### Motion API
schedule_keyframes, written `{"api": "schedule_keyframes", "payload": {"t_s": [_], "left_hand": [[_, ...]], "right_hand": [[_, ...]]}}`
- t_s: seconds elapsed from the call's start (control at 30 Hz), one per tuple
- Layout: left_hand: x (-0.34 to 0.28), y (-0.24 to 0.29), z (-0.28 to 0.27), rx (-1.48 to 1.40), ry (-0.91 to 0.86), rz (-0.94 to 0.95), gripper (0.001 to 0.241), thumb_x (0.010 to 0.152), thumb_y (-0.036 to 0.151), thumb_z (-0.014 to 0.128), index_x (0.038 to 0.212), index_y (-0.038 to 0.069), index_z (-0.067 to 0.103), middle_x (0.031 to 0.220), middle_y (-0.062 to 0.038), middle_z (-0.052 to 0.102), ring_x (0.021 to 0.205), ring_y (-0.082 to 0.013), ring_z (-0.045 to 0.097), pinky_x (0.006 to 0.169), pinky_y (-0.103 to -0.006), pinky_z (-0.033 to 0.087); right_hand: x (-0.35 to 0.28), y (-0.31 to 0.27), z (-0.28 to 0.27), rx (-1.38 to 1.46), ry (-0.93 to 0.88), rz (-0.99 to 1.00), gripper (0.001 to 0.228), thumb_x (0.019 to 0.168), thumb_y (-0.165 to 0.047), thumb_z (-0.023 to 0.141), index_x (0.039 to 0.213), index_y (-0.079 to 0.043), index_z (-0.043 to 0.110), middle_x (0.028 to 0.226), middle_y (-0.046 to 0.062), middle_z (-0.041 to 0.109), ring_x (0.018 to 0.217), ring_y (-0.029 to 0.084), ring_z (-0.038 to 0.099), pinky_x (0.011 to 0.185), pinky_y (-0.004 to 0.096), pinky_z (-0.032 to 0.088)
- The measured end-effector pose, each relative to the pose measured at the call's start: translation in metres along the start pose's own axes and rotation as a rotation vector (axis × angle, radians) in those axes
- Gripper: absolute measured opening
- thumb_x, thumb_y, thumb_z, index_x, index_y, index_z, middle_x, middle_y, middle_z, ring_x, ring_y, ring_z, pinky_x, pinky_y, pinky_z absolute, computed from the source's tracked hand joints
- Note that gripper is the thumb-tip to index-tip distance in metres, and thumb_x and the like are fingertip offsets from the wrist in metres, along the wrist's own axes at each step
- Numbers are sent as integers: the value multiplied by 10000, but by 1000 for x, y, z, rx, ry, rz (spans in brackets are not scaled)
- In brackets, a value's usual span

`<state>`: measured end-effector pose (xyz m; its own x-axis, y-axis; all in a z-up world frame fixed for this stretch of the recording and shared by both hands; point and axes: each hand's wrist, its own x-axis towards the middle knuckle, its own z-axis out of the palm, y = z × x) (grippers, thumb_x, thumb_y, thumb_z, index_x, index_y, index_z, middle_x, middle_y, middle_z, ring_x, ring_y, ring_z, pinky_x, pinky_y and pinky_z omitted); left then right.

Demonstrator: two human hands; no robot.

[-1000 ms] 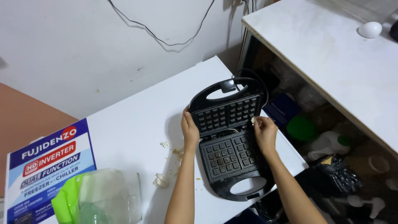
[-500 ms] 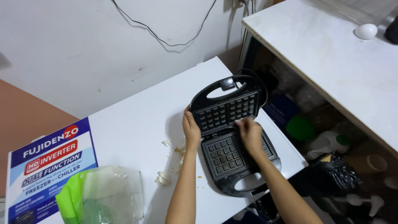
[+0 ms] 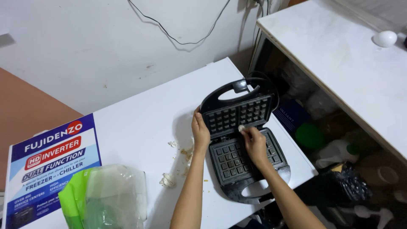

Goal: Cleaning a waffle maker using a white tissue.

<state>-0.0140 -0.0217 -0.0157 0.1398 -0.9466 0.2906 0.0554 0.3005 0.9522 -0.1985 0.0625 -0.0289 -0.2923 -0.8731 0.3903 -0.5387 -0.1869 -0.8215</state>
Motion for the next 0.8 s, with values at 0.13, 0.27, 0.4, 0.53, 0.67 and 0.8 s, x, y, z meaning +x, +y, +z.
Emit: {"api": "schedule_keyframes", "payload": {"t_s": [0.13,0.27,0.4,0.53,0.67,0.8], "left_hand": [[1,-6,4,10,22,7,574,1123,426,301,1409,2,561,1325,-144,670,1269,-244,601,1100,-348,436],[3,-8,2,4,40,12,548,1127,404,315,1392,-1,573,1316,-153,677,1256,-245,610,1097,-352,441],[3,-10,8,-10,48,2,539,1125,396,316,1389,2,572,1308,-153,678,1249,-243,617,1088,-353,448],[-4,-1,1,-24,48,-33,535,1123,394,323,1390,3,574,1303,-153,681,1243,-244,619,1083,-356,457],[0,5,1,-4,20,-40,540,1117,394,317,1417,6,542,1343,-138,651,1289,-228,580,1102,-354,426],[6,-19,2,-35,12,8,537,1126,395,328,1398,-10,552,1330,-140,656,1277,-229,585,1102,-354,430]], "right_hand": [[1,-9,6,-73,-18,-130,97,898,-42,692,980,10,683,958,189,729,849,384,724,687,422,558],[-4,-10,31,-180,68,-172,48,952,-24,653,970,21,657,936,225,664,848,438,652,719,484,521],[-21,-5,82,-190,-41,-216,41,913,-26,646,912,13,637,894,230,644,852,448,630,724,504,514],[-18,-24,65,-183,-82,-201,40,874,4,661,903,13,634,865,230,655,796,436,648,686,494,526],[3,-16,25,-199,64,-55,93,885,-35,719,896,10,638,835,194,685,716,387,685,623,453,549],[-3,-4,50,-215,108,-126,132,912,-46,733,865,8,621,840,185,680,738,370,685,654,442,549]]}}
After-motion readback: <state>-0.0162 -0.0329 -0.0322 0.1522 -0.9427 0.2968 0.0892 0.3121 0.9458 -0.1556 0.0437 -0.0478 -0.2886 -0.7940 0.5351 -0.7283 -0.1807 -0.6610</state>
